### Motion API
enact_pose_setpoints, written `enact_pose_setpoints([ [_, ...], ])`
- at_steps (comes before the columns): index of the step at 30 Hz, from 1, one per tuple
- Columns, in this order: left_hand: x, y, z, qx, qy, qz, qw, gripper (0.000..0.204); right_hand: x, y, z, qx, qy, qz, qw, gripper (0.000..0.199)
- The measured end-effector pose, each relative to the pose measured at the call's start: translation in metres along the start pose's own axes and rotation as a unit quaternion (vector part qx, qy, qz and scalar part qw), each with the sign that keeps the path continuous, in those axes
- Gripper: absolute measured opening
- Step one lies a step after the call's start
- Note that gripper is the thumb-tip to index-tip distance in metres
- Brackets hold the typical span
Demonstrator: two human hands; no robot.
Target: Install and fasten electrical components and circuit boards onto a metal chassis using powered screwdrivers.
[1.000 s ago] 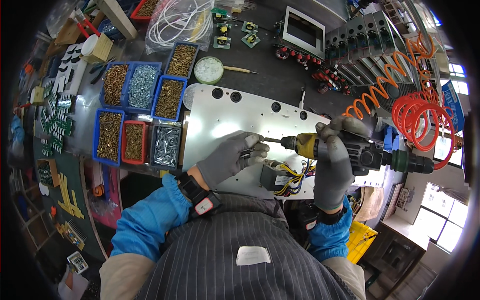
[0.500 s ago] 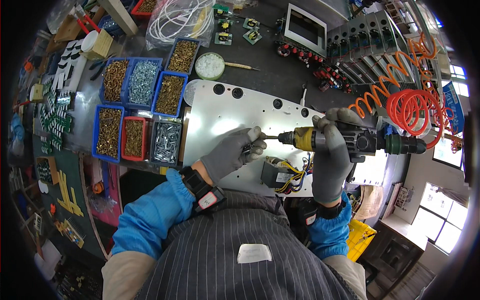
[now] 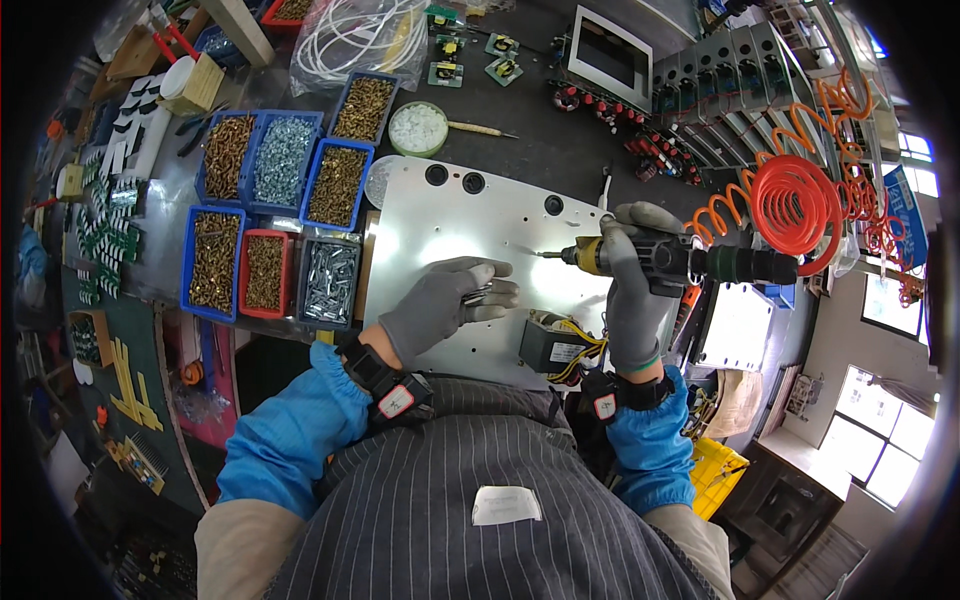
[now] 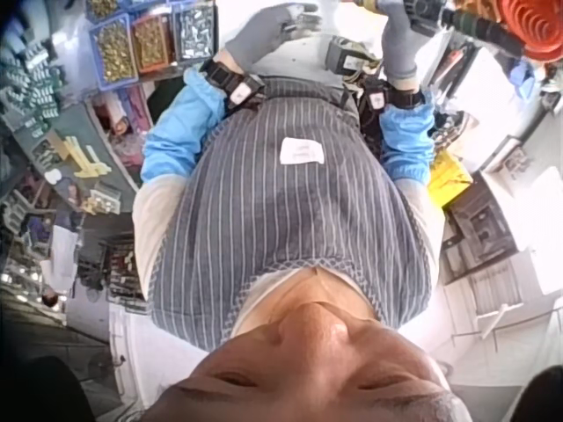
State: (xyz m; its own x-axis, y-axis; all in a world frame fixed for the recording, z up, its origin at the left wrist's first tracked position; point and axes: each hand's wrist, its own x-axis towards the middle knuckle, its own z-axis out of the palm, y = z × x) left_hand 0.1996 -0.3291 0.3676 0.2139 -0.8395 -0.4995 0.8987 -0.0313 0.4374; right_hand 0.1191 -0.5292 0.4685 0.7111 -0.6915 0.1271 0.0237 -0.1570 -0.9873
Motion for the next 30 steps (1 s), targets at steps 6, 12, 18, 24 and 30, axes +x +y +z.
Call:
enact_pose_setpoints([
  [6, -0.001, 0.006, -0.002, -0.015, 0.004, -0.001, 1.000, 0.048, -0.004, 0.006, 0.004, 0.018, -0.016, -0.042, 0.999, 0.031],
  [12, -0.001, 0.005, -0.003, -0.061, -0.030, -0.006, 0.998, 0.048, -0.008, 0.003, 0.008, 0.039, -0.048, -0.006, 0.998, 0.030],
  [18, -0.003, 0.006, -0.002, -0.018, -0.046, 0.018, 0.999, 0.047, -0.007, 0.008, 0.008, 0.003, -0.034, -0.021, 0.999, 0.030],
  [24, -0.004, 0.006, -0.004, -0.004, -0.016, 0.003, 1.000, 0.041, -0.006, -0.022, 0.010, -0.003, -0.019, -0.047, 0.999, 0.030],
  [30, 0.002, 0.002, -0.003, 0.002, 0.018, -0.012, 1.000, 0.036, -0.013, -0.058, 0.009, 0.088, 0.018, 0.032, 0.995, 0.033],
])
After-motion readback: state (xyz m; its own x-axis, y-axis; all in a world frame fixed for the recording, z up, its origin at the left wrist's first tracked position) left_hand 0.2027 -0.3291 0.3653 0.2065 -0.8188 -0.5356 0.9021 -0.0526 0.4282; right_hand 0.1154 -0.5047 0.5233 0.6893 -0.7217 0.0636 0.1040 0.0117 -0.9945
